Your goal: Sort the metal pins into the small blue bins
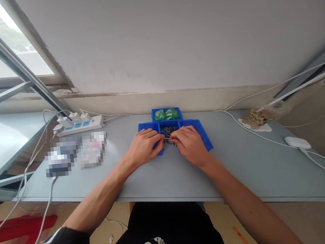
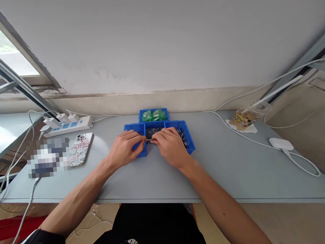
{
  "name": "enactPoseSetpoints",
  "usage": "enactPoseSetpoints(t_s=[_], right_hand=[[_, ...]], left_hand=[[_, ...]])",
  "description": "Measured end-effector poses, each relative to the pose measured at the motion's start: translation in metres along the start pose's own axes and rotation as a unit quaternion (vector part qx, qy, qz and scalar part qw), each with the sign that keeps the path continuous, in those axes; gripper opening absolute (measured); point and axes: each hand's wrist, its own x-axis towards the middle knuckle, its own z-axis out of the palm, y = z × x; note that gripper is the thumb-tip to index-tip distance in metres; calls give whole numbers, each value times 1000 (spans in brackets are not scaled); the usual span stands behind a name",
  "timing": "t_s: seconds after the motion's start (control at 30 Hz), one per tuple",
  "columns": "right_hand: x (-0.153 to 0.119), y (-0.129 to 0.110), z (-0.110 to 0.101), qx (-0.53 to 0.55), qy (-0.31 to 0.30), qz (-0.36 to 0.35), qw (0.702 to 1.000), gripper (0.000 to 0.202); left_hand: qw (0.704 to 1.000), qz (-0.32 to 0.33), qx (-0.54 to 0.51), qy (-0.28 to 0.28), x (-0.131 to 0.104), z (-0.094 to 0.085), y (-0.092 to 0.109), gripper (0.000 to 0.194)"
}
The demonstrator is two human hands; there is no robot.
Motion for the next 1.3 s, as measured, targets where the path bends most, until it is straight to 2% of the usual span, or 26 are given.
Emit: enactPoseSetpoints(t_s=[0.13, 0.27, 0.47, 0.6, 0.8, 0.97, 1.07, 1.2, 1.3], right_hand=[[1, -1, -1, 7, -2, -2, 1000, 10], [1, -1, -2, -1, -12, 2, 1000, 20], [0, -2, -3, 17, 2, -5, 1000, 12], [0, -1, -3, 2, -11, -3, 1000, 23], [-1, -1, -3, 7, -30, 4, 1000, 17], [0, -1, -3, -14, -50, 1, 999, 29], [0, -1, -3, -26, -45, 9, 999, 26], [1, -3, -1, -117, -74, 6, 990, 24], [0, -4, 4, -185, -129, -10, 974, 21]], left_hand=[[1000, -2, 0, -2, -1, 1, 0, 24], [1000, 3, 0, 2, -1, 1, 0, 23], [1000, 6, 0, 1, 0, 1, 0, 22], [1000, 8, 1, 5, -1, 2, 1, 24], [1000, 2, -5, -7, 0, 0, 3, 25], [1000, -4, -5, -8, 1, 0, 5, 27], [999, -34, 3, 21, 1, -1, -1, 25], [990, -122, 31, 67, 1, -6, -21, 26], [984, -162, 70, 33, 0, -6, -39, 27]])
